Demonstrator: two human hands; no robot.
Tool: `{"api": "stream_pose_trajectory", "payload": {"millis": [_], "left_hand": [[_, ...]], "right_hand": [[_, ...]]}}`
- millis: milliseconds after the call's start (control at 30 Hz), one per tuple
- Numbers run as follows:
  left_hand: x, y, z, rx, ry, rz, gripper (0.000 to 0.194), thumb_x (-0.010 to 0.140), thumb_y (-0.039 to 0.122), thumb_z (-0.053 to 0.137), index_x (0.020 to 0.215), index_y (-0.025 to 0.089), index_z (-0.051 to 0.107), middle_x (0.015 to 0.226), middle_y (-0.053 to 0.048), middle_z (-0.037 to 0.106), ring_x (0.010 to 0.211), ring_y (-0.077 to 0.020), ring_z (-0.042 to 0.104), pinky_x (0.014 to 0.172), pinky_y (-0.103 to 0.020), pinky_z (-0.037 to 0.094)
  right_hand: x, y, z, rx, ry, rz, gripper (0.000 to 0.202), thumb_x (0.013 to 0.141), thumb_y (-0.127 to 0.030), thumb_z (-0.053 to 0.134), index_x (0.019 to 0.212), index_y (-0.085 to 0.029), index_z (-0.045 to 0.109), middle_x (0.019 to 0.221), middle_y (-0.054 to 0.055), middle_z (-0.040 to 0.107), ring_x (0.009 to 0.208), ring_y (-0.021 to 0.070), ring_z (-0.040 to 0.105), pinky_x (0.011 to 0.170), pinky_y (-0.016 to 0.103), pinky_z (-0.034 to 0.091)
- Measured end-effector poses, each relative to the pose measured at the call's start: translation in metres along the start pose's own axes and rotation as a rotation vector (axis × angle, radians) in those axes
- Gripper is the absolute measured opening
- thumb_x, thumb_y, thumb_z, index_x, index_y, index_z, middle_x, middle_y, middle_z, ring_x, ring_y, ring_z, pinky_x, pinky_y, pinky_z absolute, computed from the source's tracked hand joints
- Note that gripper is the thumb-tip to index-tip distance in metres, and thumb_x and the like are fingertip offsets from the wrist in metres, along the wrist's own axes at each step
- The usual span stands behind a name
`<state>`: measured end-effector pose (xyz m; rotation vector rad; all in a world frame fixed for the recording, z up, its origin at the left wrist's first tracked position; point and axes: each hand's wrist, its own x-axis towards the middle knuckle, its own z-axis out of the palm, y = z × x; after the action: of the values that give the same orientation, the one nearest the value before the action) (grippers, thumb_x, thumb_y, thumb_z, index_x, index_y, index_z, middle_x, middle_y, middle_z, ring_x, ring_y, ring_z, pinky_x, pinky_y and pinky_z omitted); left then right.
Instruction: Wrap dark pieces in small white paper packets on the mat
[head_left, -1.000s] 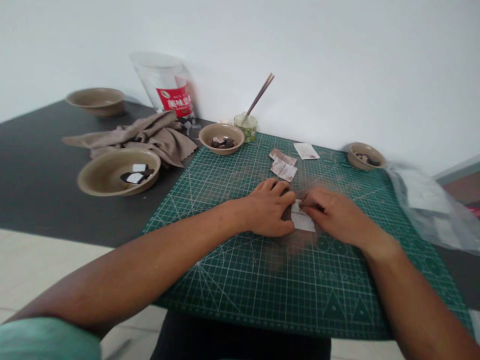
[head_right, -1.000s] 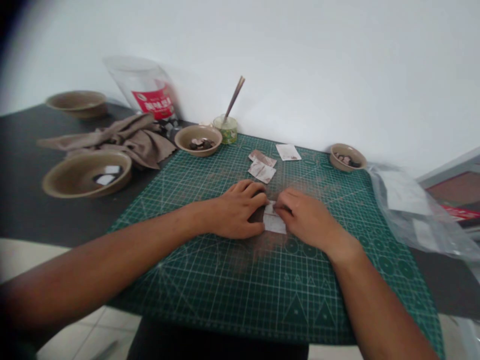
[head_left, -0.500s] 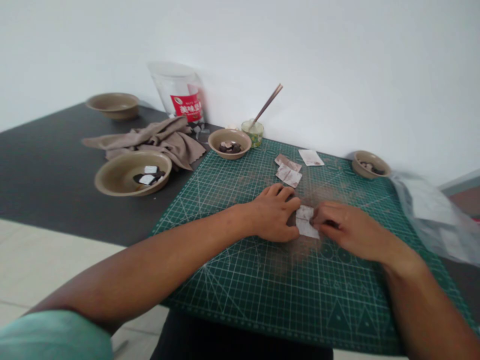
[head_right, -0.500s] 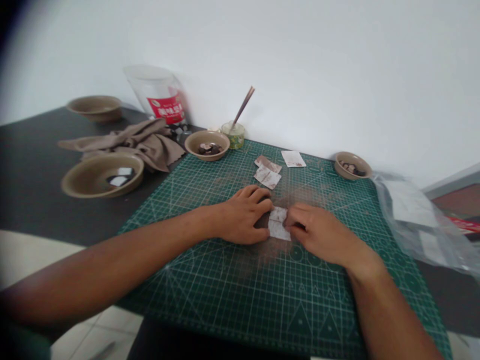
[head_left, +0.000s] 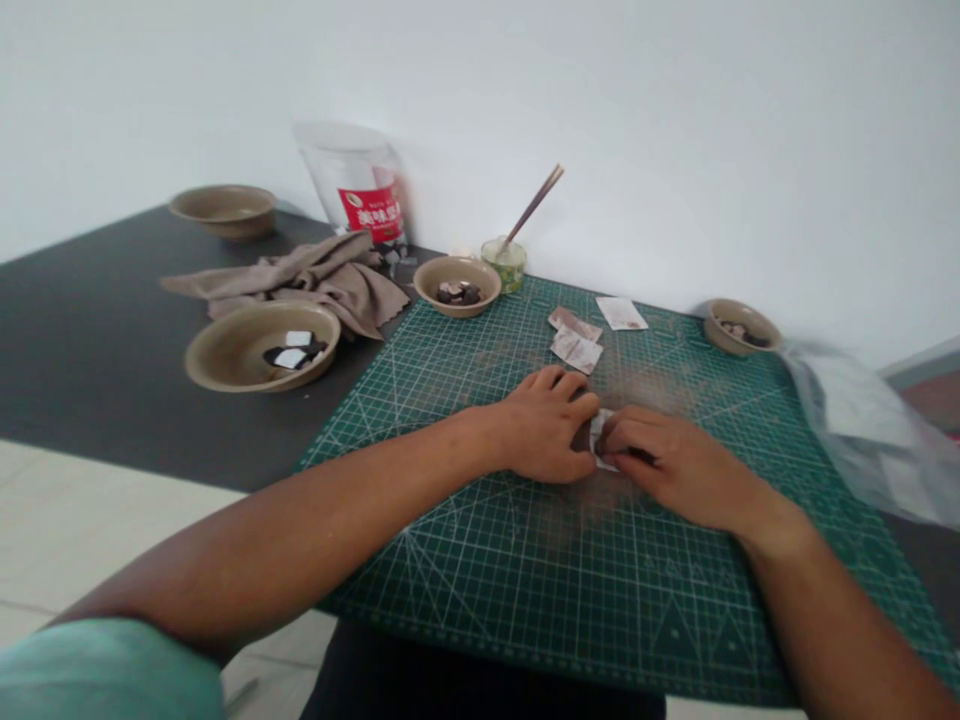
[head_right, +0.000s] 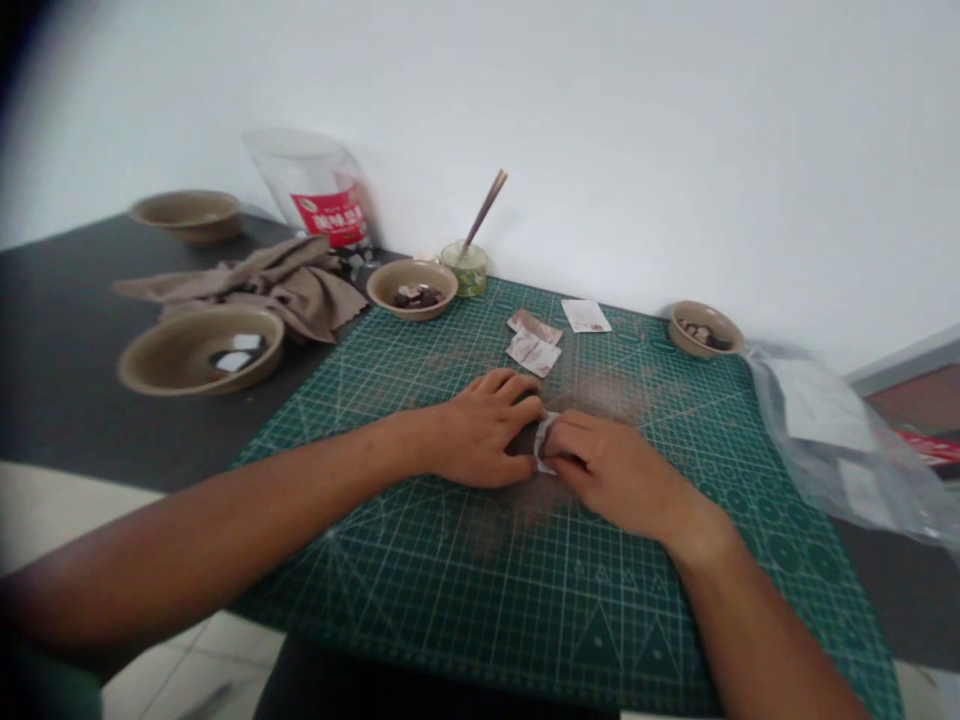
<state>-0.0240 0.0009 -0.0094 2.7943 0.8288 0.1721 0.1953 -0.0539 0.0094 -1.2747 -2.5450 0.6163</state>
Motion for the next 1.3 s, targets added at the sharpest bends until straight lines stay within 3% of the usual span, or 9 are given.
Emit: {"api": "stream_pose_trajectory", "payload": {"millis": [133,267,467,633,733,833,1033,1200,1300], "left_hand": [[0.0,-0.001,0.0,-0.004,0.004,-0.01,0.046,0.086,0.051,0.054,0.121,0.021,0.051,0.141,-0.012,0.045,0.132,-0.0354,0.038,0.111,-0.053,0.034],[0.0,-0.001,0.0,-0.007,-0.007,0.009,0.048,0.088,0.053,0.051,0.122,0.019,0.051,0.141,-0.013,0.045,0.133,-0.0361,0.037,0.113,-0.053,0.033],[0.0,0.0,0.0,0.0,-0.004,-0.008,0.046,0.087,0.051,0.052,0.123,0.021,0.051,0.143,-0.012,0.043,0.134,-0.0357,0.037,0.113,-0.053,0.033],[0.0,-0.001,0.001,-0.007,-0.003,0.0,0.049,0.087,0.053,0.053,0.124,0.021,0.05,0.144,-0.012,0.043,0.135,-0.036,0.036,0.113,-0.053,0.032],[0.001,-0.002,0.002,-0.006,-0.006,0.009,0.049,0.088,0.054,0.052,0.123,0.02,0.05,0.143,-0.013,0.044,0.134,-0.0364,0.036,0.113,-0.053,0.032],[0.001,-0.002,0.001,-0.009,-0.002,0.002,0.048,0.087,0.051,0.052,0.123,0.02,0.05,0.142,-0.013,0.043,0.134,-0.037,0.037,0.112,-0.054,0.032],[0.001,-0.001,0.0,-0.012,-0.025,0.008,0.051,0.088,0.054,0.051,0.124,0.018,0.05,0.142,-0.014,0.043,0.134,-0.0374,0.037,0.113,-0.054,0.032],[0.001,-0.001,0.002,-0.018,-0.008,-0.004,0.049,0.087,0.052,0.052,0.124,0.02,0.05,0.141,-0.014,0.044,0.133,-0.0373,0.037,0.112,-0.055,0.032],[0.0,-0.001,0.001,-0.011,-0.01,-0.001,0.049,0.087,0.052,0.052,0.124,0.02,0.05,0.142,-0.013,0.044,0.134,-0.0373,0.037,0.112,-0.054,0.033]], "right_hand": [[0.001,0.005,-0.002,-0.127,0.084,0.112,0.013,0.095,-0.019,0.054,0.087,-0.021,0.065,0.091,0.005,0.065,0.084,0.0208,0.06,0.075,0.035,0.046],[-0.002,0.003,-0.003,-0.074,-0.044,0.033,0.014,0.095,-0.016,0.054,0.087,-0.022,0.065,0.089,0.003,0.064,0.083,0.0188,0.06,0.074,0.033,0.046],[0.001,0.004,-0.003,-0.159,0.091,0.109,0.013,0.094,-0.016,0.054,0.091,-0.021,0.066,0.094,0.006,0.066,0.089,0.0218,0.061,0.078,0.036,0.047],[-0.006,0.002,-0.005,-0.064,-0.053,0.053,0.016,0.095,-0.017,0.054,0.088,-0.023,0.067,0.089,0.003,0.067,0.082,0.0186,0.062,0.075,0.033,0.047],[-0.001,0.0,0.002,-0.031,0.003,0.015,0.016,0.097,-0.016,0.052,0.093,-0.022,0.066,0.098,0.004,0.067,0.091,0.0192,0.062,0.081,0.033,0.047],[0.002,0.005,0.001,-0.127,0.103,0.109,0.012,0.096,-0.019,0.055,0.091,-0.021,0.065,0.096,0.005,0.066,0.089,0.0209,0.061,0.079,0.035,0.047],[-0.005,0.006,-0.003,-0.042,-0.048,0.044,0.017,0.096,-0.017,0.054,0.089,-0.023,0.067,0.094,0.003,0.068,0.085,0.0182,0.063,0.077,0.032,0.048],[0.0,0.012,0.0,-0.133,0.11,0.106,0.015,0.096,-0.019,0.054,0.095,-0.022,0.068,0.101,0.005,0.07,0.093,0.0218,0.065,0.083,0.036,0.048],[-0.001,0.01,-0.003,-0.103,0.025,0.097,0.015,0.095,-0.018,0.055,0.09,-0.023,0.067,0.095,0.003,0.07,0.087,0.0196,0.064,0.078,0.034,0.049]]}}
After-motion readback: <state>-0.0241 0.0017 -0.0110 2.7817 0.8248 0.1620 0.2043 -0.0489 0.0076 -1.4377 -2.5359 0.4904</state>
